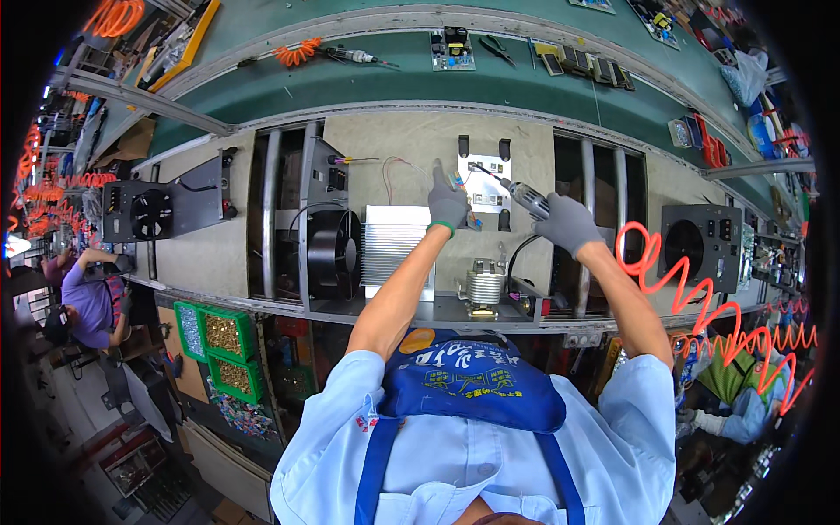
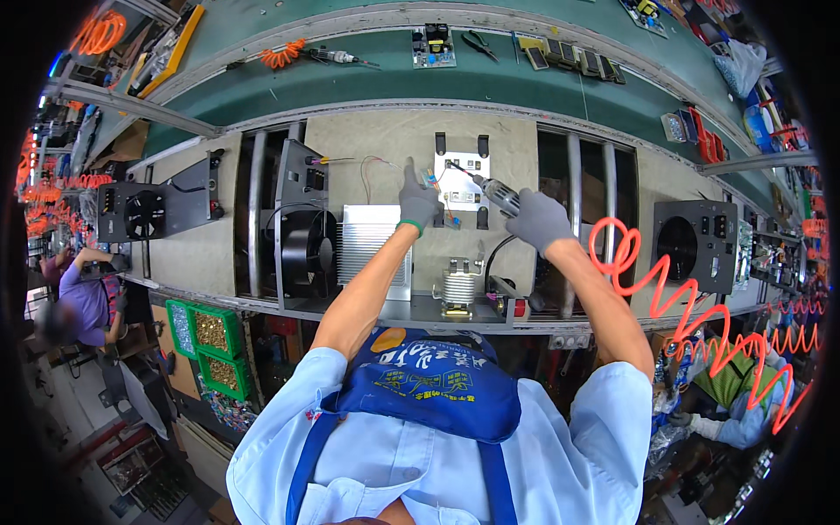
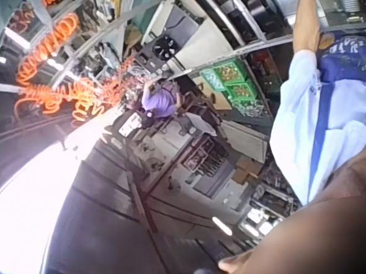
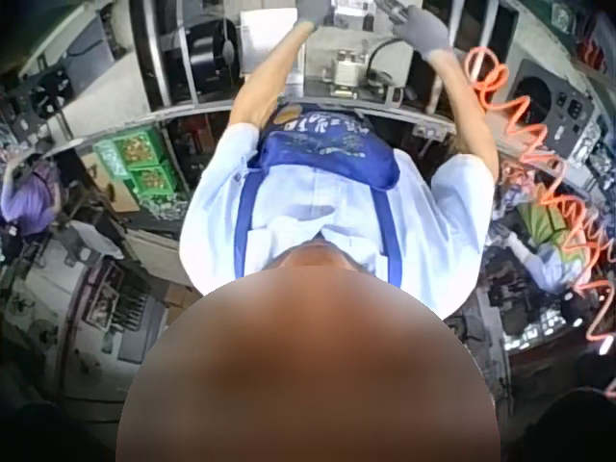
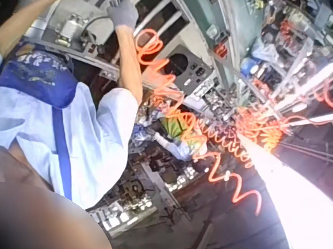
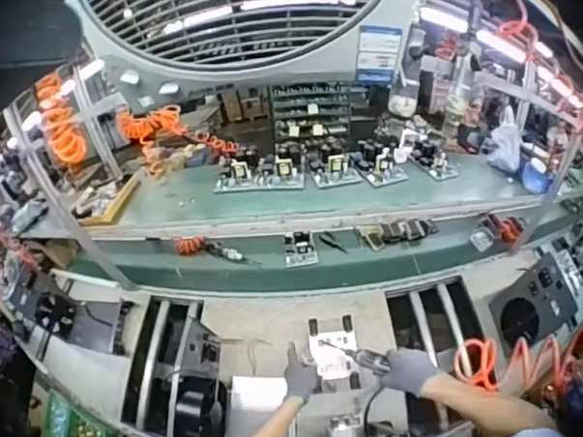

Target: Assembling electronic components on a metal base using an air screwdriver.

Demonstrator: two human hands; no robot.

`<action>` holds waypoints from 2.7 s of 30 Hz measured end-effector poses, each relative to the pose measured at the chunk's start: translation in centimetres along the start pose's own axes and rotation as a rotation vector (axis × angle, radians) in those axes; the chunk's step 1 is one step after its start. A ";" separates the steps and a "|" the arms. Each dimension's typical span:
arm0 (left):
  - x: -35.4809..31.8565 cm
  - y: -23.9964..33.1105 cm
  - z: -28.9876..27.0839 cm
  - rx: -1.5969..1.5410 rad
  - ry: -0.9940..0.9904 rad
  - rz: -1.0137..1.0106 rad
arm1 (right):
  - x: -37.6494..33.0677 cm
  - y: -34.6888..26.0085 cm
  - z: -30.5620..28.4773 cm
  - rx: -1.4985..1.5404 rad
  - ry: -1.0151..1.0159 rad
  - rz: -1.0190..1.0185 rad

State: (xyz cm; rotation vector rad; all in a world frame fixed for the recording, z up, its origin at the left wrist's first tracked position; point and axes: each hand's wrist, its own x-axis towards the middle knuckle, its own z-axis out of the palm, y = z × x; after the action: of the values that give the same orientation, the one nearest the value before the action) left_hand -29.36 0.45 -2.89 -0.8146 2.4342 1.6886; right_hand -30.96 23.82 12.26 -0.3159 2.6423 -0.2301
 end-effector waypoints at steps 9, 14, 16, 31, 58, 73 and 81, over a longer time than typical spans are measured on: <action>3.4 -3.8 3.3 0.348 -0.188 -0.034 | 6.1 -3.4 -1.2 -0.310 -0.131 -0.032; 3.4 -3.2 2.6 0.506 -0.214 0.006 | 7.3 -6.1 -2.0 -0.527 -0.093 -0.133; 3.4 -3.1 2.3 0.533 -0.231 0.060 | 8.8 -8.5 -2.5 -0.662 -0.141 -0.127; 3.9 -3.1 3.2 0.827 -0.325 0.242 | 12.9 -19.5 -6.3 -1.060 -0.290 -0.226; 0.3 -2.2 -4.7 0.609 -0.299 0.364 | 7.2 -12.2 -8.9 -0.678 -0.160 -0.113; -22.8 -12.5 -26.8 0.226 0.870 0.303 | -15.2 -7.8 8.9 1.060 -0.149 0.053; -27.0 -31.9 -39.1 0.342 0.868 -0.309 | -17.6 -15.4 11.9 0.995 -0.198 -0.012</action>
State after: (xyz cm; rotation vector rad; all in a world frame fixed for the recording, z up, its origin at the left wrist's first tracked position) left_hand 17.65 -32.16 -5.32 -2.0377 2.7076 0.8467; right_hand -7.41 12.36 12.67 -0.0078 2.0163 -1.3529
